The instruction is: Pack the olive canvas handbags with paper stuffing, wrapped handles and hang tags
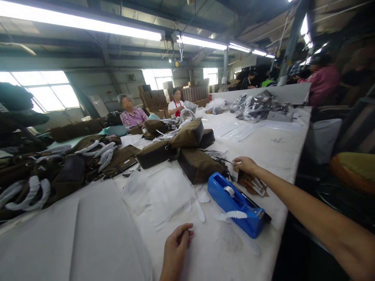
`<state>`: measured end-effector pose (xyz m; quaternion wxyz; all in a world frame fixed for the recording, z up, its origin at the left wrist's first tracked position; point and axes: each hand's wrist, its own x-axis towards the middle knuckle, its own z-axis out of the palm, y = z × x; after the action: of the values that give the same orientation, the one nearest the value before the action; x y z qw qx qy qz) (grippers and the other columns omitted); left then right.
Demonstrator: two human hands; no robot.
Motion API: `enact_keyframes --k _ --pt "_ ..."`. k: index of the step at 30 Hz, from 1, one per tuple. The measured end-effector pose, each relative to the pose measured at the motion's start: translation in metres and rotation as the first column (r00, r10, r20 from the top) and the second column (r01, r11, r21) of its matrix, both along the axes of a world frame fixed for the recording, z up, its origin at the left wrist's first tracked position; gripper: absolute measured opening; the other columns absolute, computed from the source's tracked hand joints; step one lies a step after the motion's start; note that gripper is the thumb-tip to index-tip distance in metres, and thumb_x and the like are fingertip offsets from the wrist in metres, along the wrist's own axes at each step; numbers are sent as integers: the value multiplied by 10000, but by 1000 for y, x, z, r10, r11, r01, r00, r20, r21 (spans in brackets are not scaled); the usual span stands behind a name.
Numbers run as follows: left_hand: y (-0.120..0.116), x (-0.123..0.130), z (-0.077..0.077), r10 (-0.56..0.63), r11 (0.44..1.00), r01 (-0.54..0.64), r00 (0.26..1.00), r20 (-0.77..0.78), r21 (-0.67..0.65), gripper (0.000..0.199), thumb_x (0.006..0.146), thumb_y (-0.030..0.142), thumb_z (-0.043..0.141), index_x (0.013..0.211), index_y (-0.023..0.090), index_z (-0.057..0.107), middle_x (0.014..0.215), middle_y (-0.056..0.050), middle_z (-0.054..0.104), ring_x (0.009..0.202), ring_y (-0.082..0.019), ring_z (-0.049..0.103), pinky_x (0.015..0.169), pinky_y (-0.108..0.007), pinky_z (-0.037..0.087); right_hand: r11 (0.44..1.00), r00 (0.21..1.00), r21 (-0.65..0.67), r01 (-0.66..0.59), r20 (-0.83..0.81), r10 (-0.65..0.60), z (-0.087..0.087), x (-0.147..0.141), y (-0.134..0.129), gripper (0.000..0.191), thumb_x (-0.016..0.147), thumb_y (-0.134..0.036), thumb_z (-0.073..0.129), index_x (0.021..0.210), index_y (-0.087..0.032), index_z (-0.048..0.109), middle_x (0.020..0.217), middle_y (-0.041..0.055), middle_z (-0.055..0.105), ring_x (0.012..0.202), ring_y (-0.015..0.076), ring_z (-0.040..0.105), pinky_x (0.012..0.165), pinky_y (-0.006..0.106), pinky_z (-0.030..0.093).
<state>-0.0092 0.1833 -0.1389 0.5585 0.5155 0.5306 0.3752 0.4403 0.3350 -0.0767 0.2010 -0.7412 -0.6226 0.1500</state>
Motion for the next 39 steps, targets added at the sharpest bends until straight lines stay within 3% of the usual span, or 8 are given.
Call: enact_keyframes --k 8,14,16,19,22,24,31,39 --pt "-5 10 11 -44 998 45 998 -33 34 482 771 534 670 1032 144 780 875 -109 786 777 -237 716 708 -327 553 978 990 205 29 -140 0 39 20 -47 267 978 -353 583 1074 -151 730 970 52 788 882 202 745 828 343 592" --pt "-7 40 34 -174 936 202 977 -121 287 320 899 380 555 1054 187 758 1030 -102 778 913 -242 750 740 -335 602 956 994 289 50 -111 -18 77 41 -76 343 910 -335 570 1124 -158 773 1050 70 802 944 264 758 858 354 597" --pt "-1 59 51 -224 834 315 944 -244 453 294 933 253 505 1103 213 741 1070 -84 775 955 -220 744 805 -341 605 957 997 290 14 -80 10 86 44 -81 341 897 -311 575 1127 -163 779 1076 70 797 972 269 756 894 368 591" --pt "16 94 86 -215 527 580 798 -563 621 473 896 39 452 1237 265 690 1246 -51 735 1137 -202 687 974 -367 560 960 997 270 -69 -23 79 93 40 -86 322 881 -281 591 1116 -191 791 1101 49 792 1010 259 750 936 355 576" --pt "40 134 118 -84 128 891 448 -890 436 604 874 -11 478 1408 258 562 1443 -64 617 1359 -239 538 1137 -472 428 961 989 234 -147 38 142 94 33 -86 311 862 -235 602 1101 -213 799 1090 31 794 1022 242 749 944 327 569" --pt "57 158 129 -43 11 949 314 -948 314 604 882 22 534 1443 246 531 1489 -104 568 1408 -304 476 1153 -545 369 961 984 213 -176 77 163 94 31 -85 313 853 -209 600 1091 -220 803 1077 26 796 1011 236 753 933 317 572" --pt "98 204 125 -13 -183 981 65 -998 67 962 579 231 942 1443 252 517 1281 -108 687 1139 -330 620 1030 -471 435 966 967 175 -193 200 157 102 48 -84 343 889 -204 551 1135 -229 789 1114 9 786 1041 212 744 936 283 564" --pt "98 188 128 7 -203 974 101 -995 97 870 649 337 903 1409 247 491 1248 -112 654 1133 -320 586 968 -431 418 960 898 89 -264 386 211 120 51 -85 387 888 -152 514 1162 -240 774 1140 18 784 1058 200 718 920 259 518"
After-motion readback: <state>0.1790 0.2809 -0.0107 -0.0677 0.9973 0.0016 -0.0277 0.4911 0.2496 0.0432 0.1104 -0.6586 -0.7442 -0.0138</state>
